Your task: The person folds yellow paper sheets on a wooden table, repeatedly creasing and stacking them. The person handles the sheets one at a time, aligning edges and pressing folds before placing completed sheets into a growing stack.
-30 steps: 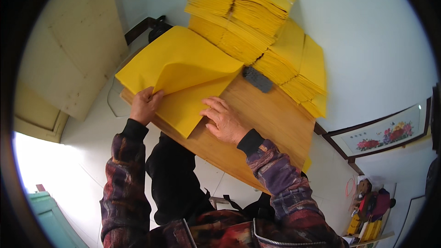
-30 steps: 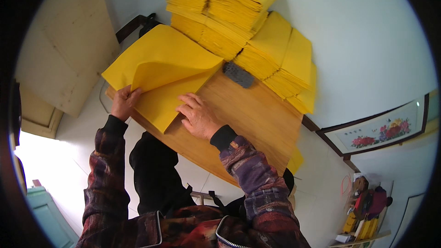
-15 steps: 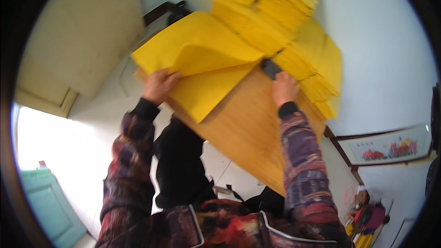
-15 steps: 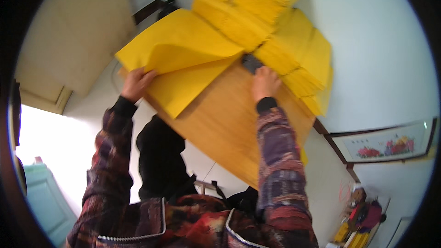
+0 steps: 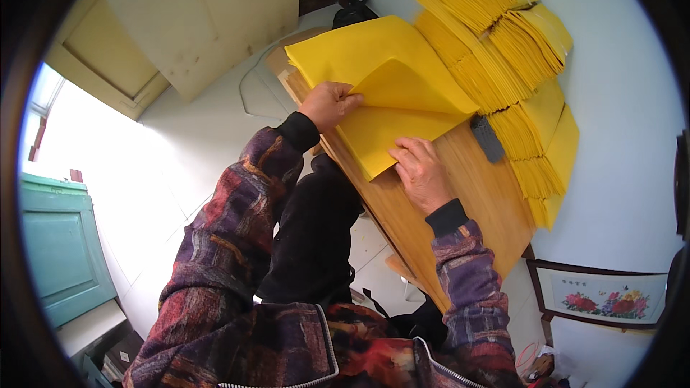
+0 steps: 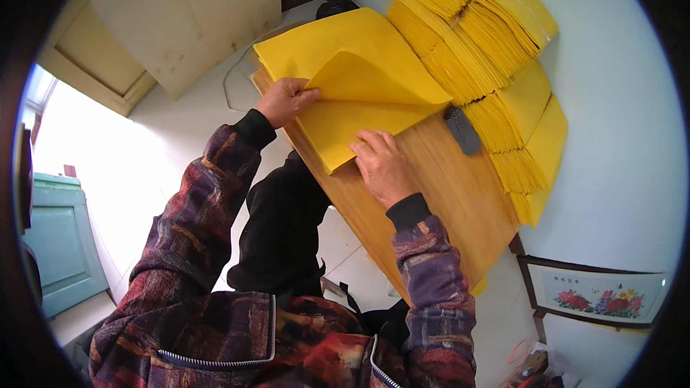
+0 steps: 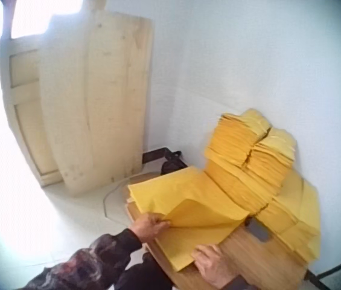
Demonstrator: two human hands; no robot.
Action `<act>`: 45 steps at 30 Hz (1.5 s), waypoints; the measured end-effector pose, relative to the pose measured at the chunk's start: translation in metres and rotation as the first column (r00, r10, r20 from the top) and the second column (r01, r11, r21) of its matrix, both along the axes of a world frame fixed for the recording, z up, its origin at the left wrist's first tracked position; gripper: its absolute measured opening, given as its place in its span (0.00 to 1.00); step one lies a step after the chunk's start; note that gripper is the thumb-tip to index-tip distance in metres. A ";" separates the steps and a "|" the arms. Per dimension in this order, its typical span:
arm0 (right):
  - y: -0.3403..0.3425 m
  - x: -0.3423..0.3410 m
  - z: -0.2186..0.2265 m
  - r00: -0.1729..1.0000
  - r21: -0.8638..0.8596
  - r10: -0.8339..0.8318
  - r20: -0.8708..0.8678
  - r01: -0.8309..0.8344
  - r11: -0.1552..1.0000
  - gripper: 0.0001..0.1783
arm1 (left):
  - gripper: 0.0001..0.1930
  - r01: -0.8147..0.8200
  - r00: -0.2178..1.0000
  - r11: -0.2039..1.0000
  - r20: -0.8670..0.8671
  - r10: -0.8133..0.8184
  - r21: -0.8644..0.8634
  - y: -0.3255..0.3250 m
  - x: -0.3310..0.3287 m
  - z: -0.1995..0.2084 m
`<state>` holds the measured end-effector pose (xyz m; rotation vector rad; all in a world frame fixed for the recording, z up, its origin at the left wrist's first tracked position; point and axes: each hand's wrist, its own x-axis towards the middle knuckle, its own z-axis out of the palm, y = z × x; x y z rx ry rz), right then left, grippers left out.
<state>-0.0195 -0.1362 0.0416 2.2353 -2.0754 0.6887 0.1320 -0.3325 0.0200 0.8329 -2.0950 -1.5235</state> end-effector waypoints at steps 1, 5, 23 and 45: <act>0.000 -0.001 0.001 1.000 0.007 0.010 0.029 -0.010 1.000 0.11 | 0.15 0.005 1.000 1.000 0.003 -0.005 -0.002 0.000 0.000 -0.001; -0.005 -0.008 0.001 0.992 0.015 0.005 0.126 -0.007 1.000 0.08 | 0.14 0.028 0.999 1.000 -0.025 -0.028 -0.004 -0.003 0.001 -0.003; -0.028 -0.040 0.005 0.577 0.389 -0.257 0.775 -0.115 0.914 0.06 | 0.12 0.219 0.975 0.973 0.046 -0.216 -0.078 -0.013 0.009 0.003; -0.012 -0.006 -0.001 0.923 -0.094 -0.177 0.341 0.221 0.971 0.29 | 0.10 -0.034 0.995 0.958 0.080 0.059 -0.286 -0.011 -0.005 -0.004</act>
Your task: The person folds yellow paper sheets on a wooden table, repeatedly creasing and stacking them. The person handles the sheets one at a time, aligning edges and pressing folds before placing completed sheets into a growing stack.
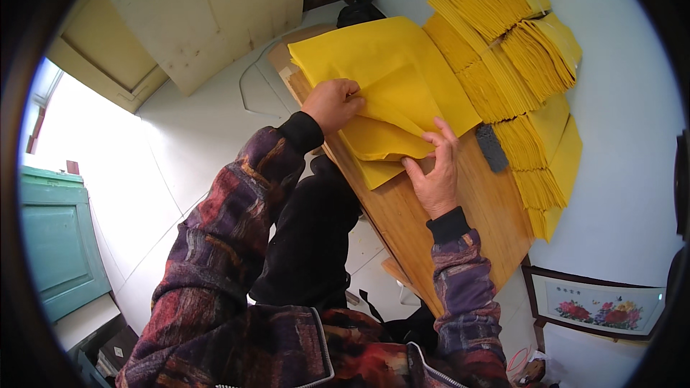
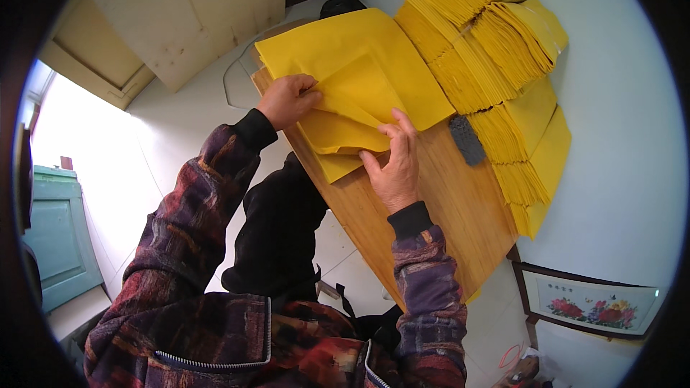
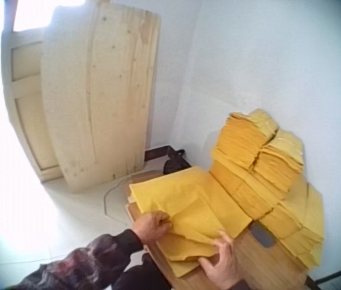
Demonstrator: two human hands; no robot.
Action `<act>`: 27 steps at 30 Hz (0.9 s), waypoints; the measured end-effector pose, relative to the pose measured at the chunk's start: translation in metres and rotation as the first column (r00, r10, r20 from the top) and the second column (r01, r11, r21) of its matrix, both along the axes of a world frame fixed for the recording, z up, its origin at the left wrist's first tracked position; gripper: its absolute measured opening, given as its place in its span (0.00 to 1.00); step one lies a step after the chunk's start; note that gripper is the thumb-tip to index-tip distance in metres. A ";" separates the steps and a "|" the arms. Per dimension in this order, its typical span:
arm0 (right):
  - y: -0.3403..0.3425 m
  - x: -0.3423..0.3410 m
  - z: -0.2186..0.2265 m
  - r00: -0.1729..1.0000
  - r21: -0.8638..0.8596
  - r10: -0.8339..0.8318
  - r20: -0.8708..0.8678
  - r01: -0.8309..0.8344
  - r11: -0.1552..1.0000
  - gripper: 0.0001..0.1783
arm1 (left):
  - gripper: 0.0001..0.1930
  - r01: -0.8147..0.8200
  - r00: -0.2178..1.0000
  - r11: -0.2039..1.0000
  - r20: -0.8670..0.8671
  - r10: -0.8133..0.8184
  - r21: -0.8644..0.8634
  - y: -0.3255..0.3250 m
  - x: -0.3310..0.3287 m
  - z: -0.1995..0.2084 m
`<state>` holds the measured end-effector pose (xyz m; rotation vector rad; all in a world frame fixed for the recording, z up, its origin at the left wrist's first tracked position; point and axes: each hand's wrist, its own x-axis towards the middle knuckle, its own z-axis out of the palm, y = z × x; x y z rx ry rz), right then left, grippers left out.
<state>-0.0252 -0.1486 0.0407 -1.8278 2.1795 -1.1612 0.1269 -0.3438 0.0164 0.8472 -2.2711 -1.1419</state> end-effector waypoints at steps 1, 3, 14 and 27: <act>0.000 0.000 -0.001 1.000 -0.026 -0.006 0.025 0.006 1.000 0.28 | 0.10 -0.004 1.000 1.000 -0.001 0.004 -0.026 0.000 -0.001 0.000; 0.000 0.000 -0.002 1.000 -0.034 -0.007 -0.003 0.006 0.999 0.24 | 0.10 -0.017 0.999 0.999 -0.030 0.016 -0.038 0.001 -0.001 -0.001; -0.008 -0.015 0.000 0.987 0.197 0.147 0.059 -0.155 0.968 0.07 | 0.13 0.120 0.992 0.987 0.017 -0.123 0.107 -0.003 0.007 0.007; -0.015 -0.021 -0.003 0.945 0.212 0.121 0.303 -0.191 0.959 0.11 | 0.22 0.422 0.899 0.889 0.045 -0.436 0.177 -0.013 0.022 0.018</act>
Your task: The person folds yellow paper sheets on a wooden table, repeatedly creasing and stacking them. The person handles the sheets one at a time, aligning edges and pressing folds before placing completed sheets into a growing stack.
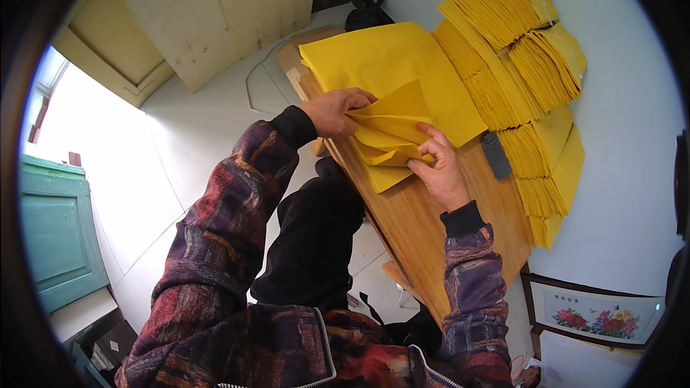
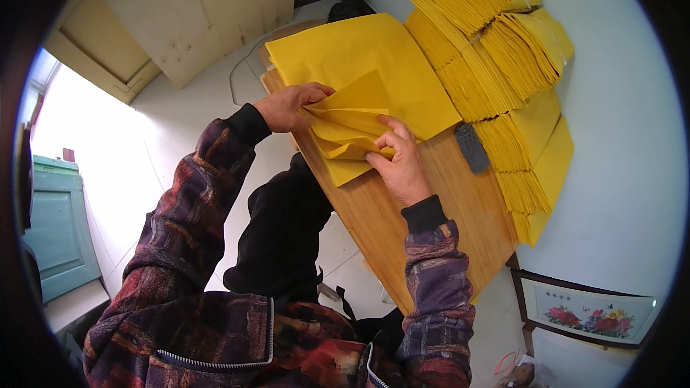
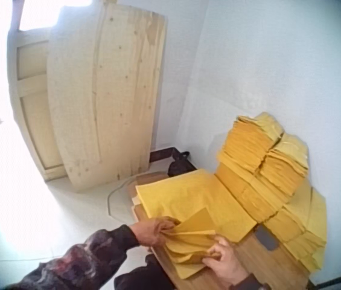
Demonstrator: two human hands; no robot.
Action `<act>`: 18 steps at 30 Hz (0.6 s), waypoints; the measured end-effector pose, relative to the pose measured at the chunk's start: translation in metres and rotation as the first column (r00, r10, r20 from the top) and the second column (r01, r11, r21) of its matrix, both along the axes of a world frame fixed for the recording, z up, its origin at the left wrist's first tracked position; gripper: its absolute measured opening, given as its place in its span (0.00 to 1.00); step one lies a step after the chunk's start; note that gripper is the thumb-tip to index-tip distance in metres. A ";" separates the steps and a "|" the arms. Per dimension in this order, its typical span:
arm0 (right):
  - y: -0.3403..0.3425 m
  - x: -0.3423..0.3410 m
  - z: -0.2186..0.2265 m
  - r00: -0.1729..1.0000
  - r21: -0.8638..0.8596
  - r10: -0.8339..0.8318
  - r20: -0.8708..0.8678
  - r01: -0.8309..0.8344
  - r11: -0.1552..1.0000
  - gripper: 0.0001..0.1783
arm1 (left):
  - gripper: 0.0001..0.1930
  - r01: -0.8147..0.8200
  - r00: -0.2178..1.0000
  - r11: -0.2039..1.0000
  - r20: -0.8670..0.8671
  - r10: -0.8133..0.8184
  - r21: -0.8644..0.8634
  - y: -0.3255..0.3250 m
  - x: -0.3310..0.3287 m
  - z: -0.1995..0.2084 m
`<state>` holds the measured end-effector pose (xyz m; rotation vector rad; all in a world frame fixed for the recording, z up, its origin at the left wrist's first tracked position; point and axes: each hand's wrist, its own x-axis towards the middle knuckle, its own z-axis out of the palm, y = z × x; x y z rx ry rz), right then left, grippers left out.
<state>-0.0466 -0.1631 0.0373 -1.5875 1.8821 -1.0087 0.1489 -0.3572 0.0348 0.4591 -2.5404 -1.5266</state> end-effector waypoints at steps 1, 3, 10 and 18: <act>0.000 -0.001 -0.001 1.000 0.009 -0.001 0.015 0.001 1.000 0.11 | 0.21 -0.001 1.000 1.000 0.004 0.001 0.002 0.000 0.000 -0.001; 0.000 -0.002 -0.001 1.000 0.011 0.001 0.030 -0.001 1.000 0.11 | 0.20 -0.009 1.000 1.000 -0.009 0.009 0.006 0.000 -0.001 -0.002; 0.000 -0.003 -0.002 1.000 0.015 0.010 0.016 -0.011 1.000 0.10 | 0.18 -0.019 0.999 0.999 -0.028 0.020 0.025 -0.001 -0.001 -0.006; 0.000 -0.005 -0.004 0.999 0.022 0.013 0.036 -0.014 1.000 0.09 | 0.15 -0.037 0.999 0.999 -0.024 0.036 -0.033 -0.001 -0.001 -0.008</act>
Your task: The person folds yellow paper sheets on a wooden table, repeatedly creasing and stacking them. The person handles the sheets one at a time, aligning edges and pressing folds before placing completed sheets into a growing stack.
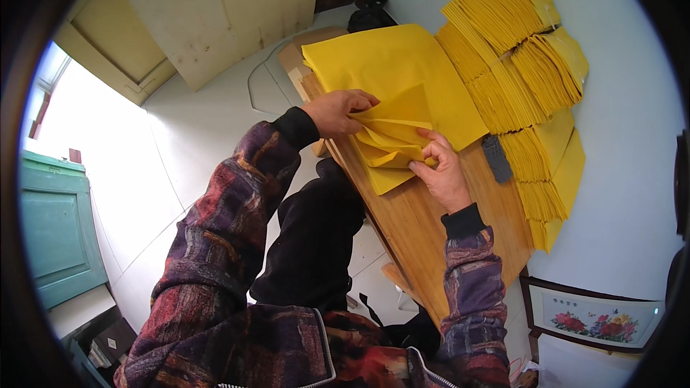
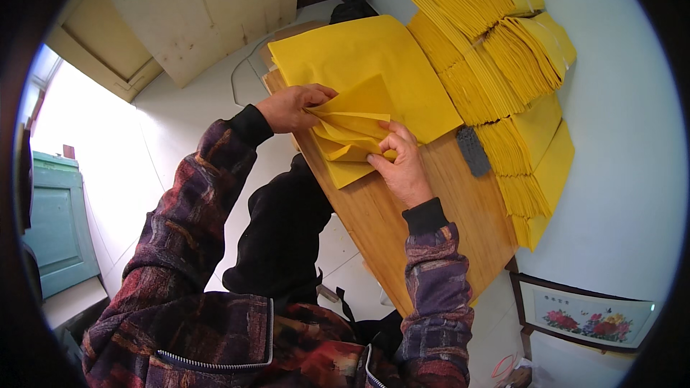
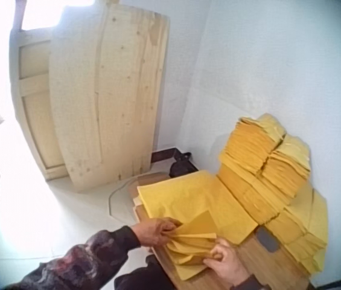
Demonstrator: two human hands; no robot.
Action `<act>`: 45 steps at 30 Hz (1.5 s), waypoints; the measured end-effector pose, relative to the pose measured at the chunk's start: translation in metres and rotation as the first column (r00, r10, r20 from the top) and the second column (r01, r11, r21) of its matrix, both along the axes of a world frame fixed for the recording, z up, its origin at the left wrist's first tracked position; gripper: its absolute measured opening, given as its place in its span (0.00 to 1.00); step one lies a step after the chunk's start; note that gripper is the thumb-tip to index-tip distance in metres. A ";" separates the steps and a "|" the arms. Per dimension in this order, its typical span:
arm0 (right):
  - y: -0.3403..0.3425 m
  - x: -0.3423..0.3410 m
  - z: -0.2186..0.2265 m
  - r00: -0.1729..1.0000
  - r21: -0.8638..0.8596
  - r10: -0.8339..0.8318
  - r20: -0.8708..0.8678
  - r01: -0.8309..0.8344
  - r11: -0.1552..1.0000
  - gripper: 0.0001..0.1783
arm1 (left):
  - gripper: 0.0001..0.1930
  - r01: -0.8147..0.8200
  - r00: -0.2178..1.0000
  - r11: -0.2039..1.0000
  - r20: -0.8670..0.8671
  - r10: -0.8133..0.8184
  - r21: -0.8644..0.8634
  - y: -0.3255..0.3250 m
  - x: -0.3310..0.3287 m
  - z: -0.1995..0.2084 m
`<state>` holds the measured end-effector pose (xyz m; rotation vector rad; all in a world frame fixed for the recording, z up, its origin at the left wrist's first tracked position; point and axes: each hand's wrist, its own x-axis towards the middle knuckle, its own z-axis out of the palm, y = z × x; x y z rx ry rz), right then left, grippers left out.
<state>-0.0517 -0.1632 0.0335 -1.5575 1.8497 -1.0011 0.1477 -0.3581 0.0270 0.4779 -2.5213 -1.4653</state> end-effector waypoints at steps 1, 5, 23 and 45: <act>0.000 0.000 0.000 1.000 -0.005 0.005 -0.003 -0.005 1.000 0.10 | 0.14 -0.014 1.000 1.000 -0.006 0.014 -0.007 0.001 -0.001 -0.001; -0.001 0.001 0.001 0.999 -0.002 0.005 -0.037 -0.005 1.000 0.09 | 0.11 -0.116 0.987 0.989 -0.121 0.105 -0.092 0.008 -0.005 -0.011; 0.003 0.017 0.009 0.965 -0.202 -0.128 -0.230 0.081 0.976 0.19 | 0.12 -0.371 0.927 0.927 -0.090 0.365 -0.064 0.012 -0.018 -0.010; 0.000 0.004 0.008 0.999 -0.104 -0.037 0.010 0.038 0.994 0.08 | 0.12 -0.306 0.950 0.952 -0.058 0.306 0.004 0.010 -0.015 -0.014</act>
